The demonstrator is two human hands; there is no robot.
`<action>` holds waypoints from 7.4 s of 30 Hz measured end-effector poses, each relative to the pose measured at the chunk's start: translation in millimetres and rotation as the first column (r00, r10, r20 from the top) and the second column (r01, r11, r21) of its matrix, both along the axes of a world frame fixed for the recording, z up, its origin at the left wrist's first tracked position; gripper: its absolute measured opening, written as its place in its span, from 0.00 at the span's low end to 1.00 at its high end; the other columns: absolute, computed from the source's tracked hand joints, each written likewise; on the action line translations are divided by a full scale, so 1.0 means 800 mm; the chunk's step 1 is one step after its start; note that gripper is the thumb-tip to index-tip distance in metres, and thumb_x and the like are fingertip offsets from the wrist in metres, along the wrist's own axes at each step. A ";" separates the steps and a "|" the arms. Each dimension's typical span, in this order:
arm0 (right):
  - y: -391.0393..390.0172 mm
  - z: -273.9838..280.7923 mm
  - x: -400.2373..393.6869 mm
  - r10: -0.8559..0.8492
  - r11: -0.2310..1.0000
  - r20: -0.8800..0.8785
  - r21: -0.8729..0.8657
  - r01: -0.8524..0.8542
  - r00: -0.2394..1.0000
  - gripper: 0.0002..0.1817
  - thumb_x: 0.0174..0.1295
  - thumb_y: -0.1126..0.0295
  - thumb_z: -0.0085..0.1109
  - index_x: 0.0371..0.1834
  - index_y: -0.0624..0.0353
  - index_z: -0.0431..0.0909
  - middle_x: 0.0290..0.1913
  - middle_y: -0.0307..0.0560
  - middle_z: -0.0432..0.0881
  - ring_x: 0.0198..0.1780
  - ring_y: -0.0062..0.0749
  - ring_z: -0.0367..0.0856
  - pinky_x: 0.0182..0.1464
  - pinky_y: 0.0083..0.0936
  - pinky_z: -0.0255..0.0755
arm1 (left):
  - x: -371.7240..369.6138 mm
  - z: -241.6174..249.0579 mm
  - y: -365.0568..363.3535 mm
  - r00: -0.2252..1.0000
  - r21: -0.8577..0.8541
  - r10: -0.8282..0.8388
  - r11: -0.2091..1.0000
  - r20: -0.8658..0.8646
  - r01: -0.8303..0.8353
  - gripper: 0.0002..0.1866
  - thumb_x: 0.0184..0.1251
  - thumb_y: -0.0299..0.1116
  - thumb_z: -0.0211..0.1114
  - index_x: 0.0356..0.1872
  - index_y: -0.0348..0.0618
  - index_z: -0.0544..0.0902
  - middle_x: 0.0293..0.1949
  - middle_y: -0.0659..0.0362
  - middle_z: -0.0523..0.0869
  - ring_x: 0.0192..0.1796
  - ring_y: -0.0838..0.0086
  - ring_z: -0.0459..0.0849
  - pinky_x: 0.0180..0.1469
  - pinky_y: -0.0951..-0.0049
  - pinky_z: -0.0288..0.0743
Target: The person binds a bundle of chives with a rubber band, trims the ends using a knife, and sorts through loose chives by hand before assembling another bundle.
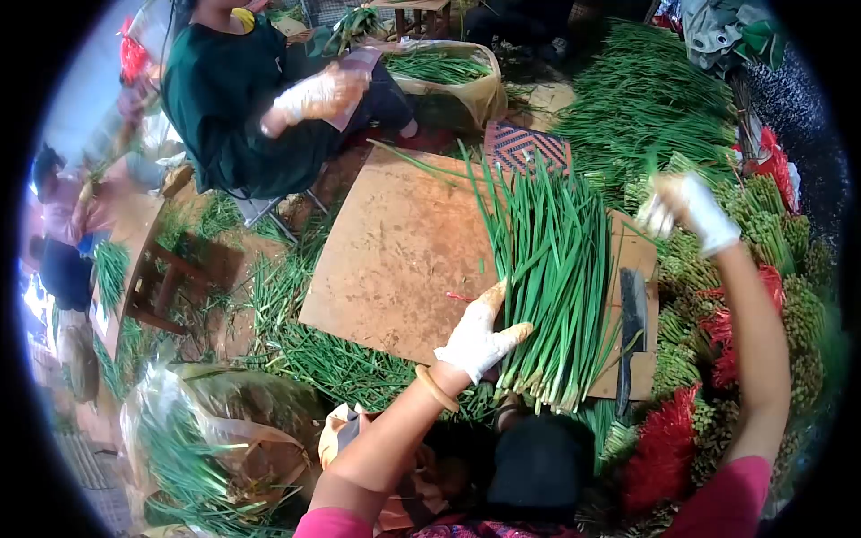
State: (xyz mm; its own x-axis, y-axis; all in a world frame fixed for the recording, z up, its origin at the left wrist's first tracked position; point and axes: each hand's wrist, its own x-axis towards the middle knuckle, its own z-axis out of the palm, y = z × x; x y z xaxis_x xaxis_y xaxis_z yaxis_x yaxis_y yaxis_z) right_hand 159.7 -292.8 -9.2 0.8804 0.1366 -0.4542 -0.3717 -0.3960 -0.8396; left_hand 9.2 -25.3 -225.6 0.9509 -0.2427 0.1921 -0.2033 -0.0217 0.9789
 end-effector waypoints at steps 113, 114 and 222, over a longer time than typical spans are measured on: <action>0.079 -0.220 -0.210 0.604 0.721 0.610 -0.693 -0.024 0.512 0.21 0.60 0.56 0.57 0.58 0.31 0.76 0.68 0.40 0.67 0.69 0.43 0.62 0.69 0.42 0.54 | -0.065 0.109 -0.005 0.992 0.920 -0.078 0.372 -0.103 0.124 0.16 0.57 0.44 0.61 0.42 0.49 0.83 0.38 0.50 0.86 0.42 0.55 0.84 0.49 0.61 0.76; 0.079 -0.222 -0.210 0.593 0.730 0.622 -0.683 -0.016 0.511 0.21 0.60 0.55 0.57 0.59 0.31 0.76 0.68 0.39 0.67 0.70 0.43 0.61 0.69 0.41 0.54 | -0.073 0.111 -0.007 0.992 0.928 -0.090 0.354 -0.090 0.117 0.15 0.57 0.44 0.61 0.41 0.47 0.83 0.37 0.49 0.86 0.42 0.55 0.85 0.48 0.60 0.77; 0.004 -0.192 -0.294 0.277 0.658 0.253 -0.753 0.009 0.927 0.20 0.49 0.49 0.63 0.30 0.56 0.80 0.32 0.51 0.84 0.37 0.48 0.83 0.41 0.40 0.76 | -0.130 0.146 0.003 0.943 0.282 0.145 0.931 0.300 -0.232 0.12 0.60 0.21 0.58 0.43 0.41 0.83 0.44 0.54 0.86 0.47 0.68 0.85 0.52 0.72 0.78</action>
State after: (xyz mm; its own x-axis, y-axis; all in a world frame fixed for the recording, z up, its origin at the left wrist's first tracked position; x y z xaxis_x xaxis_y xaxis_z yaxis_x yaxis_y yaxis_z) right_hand -75.3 -289.4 -162.6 0.9877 0.0161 -0.1557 -0.0328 -0.9513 -0.3064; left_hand -94.8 -23.2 -108.5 0.9072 -0.1529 0.3920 -0.4202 -0.3778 0.8250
